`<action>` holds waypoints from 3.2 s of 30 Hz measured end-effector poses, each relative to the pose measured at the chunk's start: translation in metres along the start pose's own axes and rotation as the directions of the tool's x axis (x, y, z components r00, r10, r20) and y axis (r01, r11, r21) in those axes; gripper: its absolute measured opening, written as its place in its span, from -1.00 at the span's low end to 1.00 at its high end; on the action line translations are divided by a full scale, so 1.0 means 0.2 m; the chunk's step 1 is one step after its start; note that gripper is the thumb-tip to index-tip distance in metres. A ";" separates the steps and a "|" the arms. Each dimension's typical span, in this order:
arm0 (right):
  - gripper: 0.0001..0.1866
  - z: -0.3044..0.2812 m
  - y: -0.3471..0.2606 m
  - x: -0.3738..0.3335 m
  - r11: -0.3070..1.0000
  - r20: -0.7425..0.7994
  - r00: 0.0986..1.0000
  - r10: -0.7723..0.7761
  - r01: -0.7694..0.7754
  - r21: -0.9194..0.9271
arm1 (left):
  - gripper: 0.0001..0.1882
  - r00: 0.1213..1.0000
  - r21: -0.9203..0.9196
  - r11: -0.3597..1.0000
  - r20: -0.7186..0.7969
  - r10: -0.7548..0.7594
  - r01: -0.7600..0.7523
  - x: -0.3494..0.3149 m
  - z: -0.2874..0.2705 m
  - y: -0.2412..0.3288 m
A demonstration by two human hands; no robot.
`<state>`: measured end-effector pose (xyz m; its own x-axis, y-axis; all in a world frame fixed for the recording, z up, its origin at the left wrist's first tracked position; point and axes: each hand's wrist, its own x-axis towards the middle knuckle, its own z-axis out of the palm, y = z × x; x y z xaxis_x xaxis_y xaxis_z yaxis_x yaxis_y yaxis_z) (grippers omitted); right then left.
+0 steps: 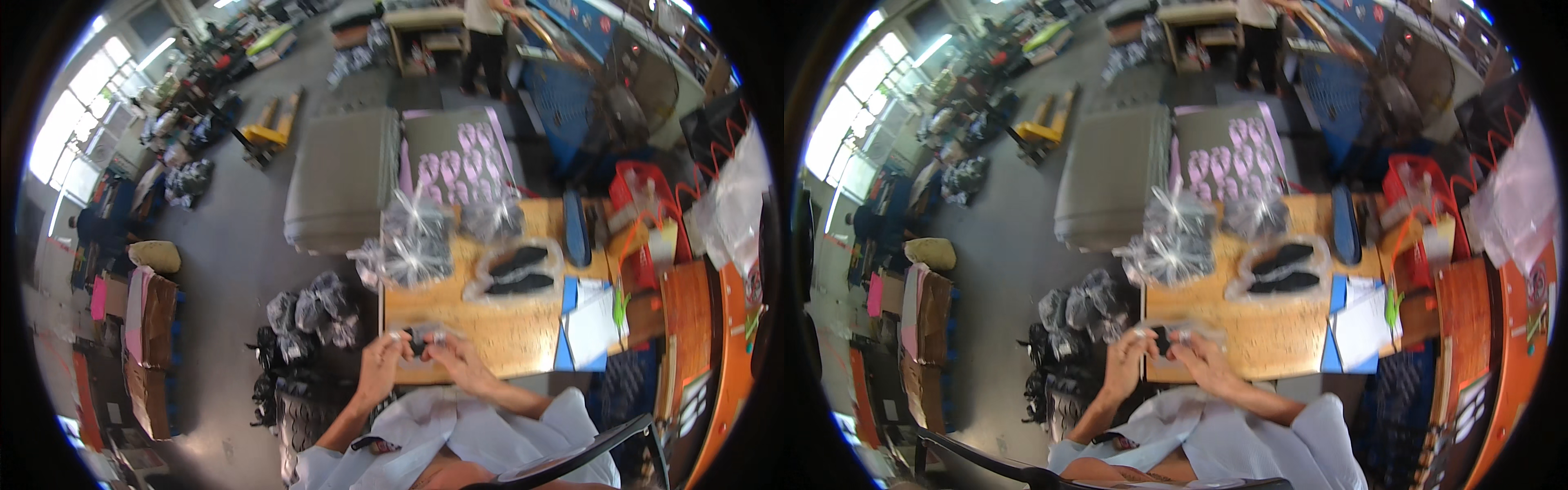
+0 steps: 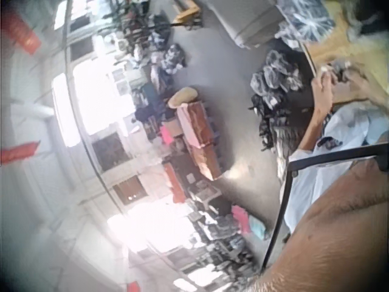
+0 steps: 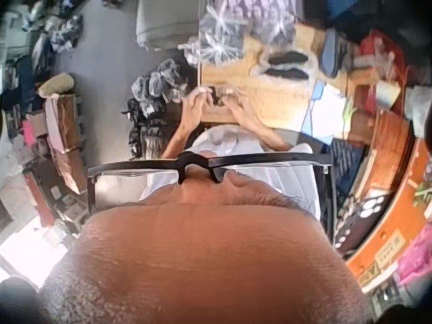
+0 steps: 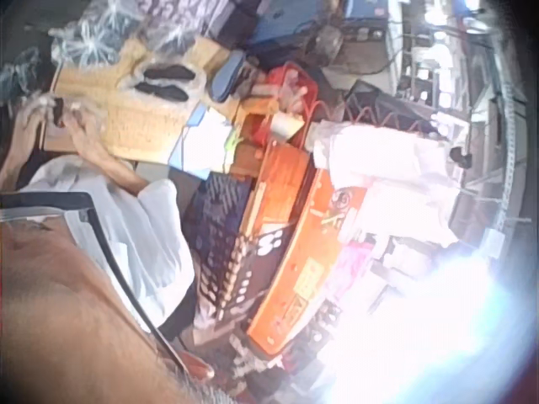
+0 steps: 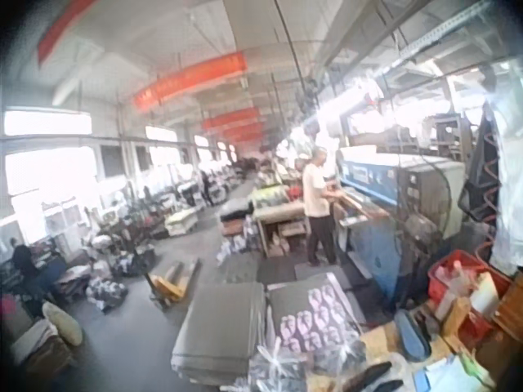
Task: The person removes black shoe insoles from a heated press, stacks them, and places them into plastic bags. They then tie the bags and place them on the table. The person also handles a clipboard and paper briefly.
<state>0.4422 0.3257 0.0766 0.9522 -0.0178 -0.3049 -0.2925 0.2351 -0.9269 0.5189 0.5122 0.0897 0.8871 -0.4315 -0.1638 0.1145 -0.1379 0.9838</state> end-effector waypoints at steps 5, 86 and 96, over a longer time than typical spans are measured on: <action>-0.69 -0.09 0.04 0.06 0.970 0.150 0.969 -0.197 0.215 -0.114 | -0.62 0.990 0.075 0.995 0.126 0.063 -0.073 0.05 0.02 -0.14; -0.85 -0.50 0.82 0.84 0.935 -0.571 0.783 0.247 -0.347 -0.071 | -0.74 0.942 -0.772 0.631 -0.158 -0.295 0.068 -0.13 -0.01 -0.96; -0.82 -0.46 0.38 0.40 0.939 0.081 0.976 0.204 -0.172 -0.298 | -0.67 0.999 -0.441 0.896 0.023 -0.034 0.041 0.00 0.15 -0.74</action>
<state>0.4876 0.2536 -0.0375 0.8763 0.1089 -0.4692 -0.4646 -0.0659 -0.8831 0.4880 0.5061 -0.0580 0.8720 -0.4471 -0.1991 0.3364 0.2521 0.9073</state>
